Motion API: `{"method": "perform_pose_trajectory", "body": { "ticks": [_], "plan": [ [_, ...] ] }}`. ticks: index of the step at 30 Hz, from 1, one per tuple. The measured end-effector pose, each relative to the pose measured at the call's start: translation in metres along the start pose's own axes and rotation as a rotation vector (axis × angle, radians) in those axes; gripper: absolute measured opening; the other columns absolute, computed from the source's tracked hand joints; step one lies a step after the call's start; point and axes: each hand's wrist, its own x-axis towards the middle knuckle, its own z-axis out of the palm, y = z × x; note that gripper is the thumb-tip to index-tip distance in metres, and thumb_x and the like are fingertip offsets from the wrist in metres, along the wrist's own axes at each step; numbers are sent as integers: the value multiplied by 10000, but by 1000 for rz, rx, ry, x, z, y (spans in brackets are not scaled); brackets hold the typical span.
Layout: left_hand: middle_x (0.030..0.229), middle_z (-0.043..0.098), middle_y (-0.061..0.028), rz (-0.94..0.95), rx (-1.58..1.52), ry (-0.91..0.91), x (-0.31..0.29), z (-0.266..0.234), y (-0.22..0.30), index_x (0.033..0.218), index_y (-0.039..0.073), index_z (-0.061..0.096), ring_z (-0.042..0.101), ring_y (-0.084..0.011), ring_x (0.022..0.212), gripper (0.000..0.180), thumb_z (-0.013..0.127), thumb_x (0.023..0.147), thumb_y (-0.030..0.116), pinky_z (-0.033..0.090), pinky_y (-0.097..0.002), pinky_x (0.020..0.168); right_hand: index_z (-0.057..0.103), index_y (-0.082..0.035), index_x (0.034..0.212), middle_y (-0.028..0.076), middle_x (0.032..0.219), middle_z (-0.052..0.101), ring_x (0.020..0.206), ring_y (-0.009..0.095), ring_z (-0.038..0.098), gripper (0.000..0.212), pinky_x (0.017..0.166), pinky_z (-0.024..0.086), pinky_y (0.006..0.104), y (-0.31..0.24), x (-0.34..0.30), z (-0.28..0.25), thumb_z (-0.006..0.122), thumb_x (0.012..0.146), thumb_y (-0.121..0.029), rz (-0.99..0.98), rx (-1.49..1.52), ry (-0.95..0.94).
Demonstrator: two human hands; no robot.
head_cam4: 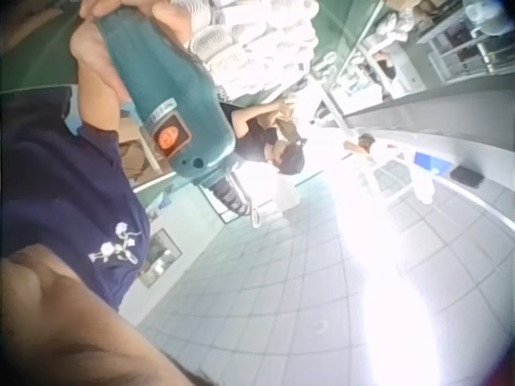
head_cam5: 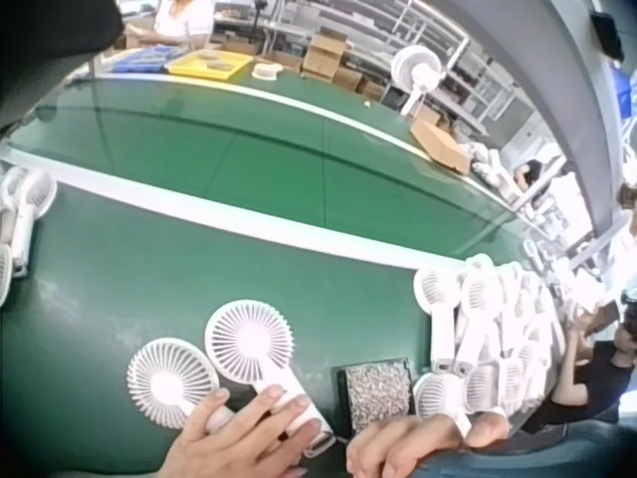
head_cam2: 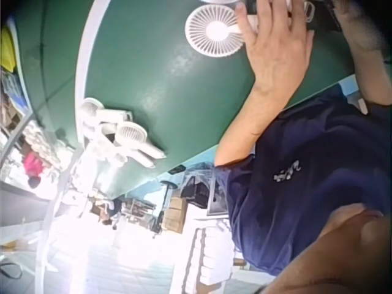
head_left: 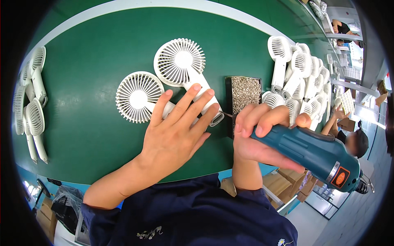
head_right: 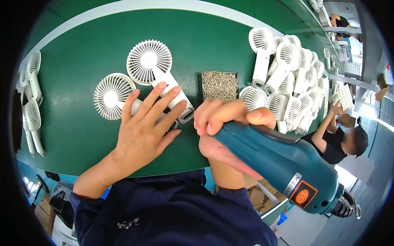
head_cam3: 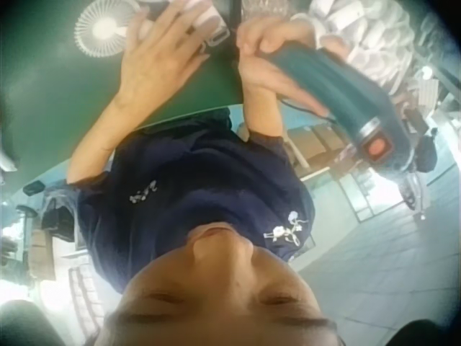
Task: Assembling portable handheld fans on a production line using an electric screwdriver.
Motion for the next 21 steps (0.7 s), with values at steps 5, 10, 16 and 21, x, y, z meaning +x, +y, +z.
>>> {"method": "perform_pose_trajectory", "body": {
  "ticks": [5,10,16,21],
  "plan": [
    [1414,474,-34,12,4,5,1,1,0,1223,141,619,382,-228,1360,484,733,767,257,237,-502,1079,373,-136,1272,135,761,527,526,254,484,839,483,422,386,2,-1,-5,484,768,-798,-12,-3,-36],
    [1413,476,-34,16,-13,12,1,0,1,1227,143,611,381,-228,1362,502,745,755,251,240,-504,1080,344,-168,1368,121,814,520,574,258,502,826,508,424,380,-16,4,-6,452,817,-774,-37,-26,-70],
    [1403,488,-22,39,-11,-33,-2,-4,-2,1227,138,605,396,-223,1349,509,750,750,239,248,-500,1077,344,-151,1363,103,770,494,504,209,478,822,408,418,325,-33,8,-32,344,846,-790,-156,-134,106],
    [1361,517,-17,106,75,-15,-6,1,0,1207,90,617,428,-181,1322,387,629,820,105,294,-453,1029,341,-141,1328,99,733,494,482,206,482,796,385,416,315,-35,-11,-35,360,851,-778,-141,-153,152]
  ]
}}
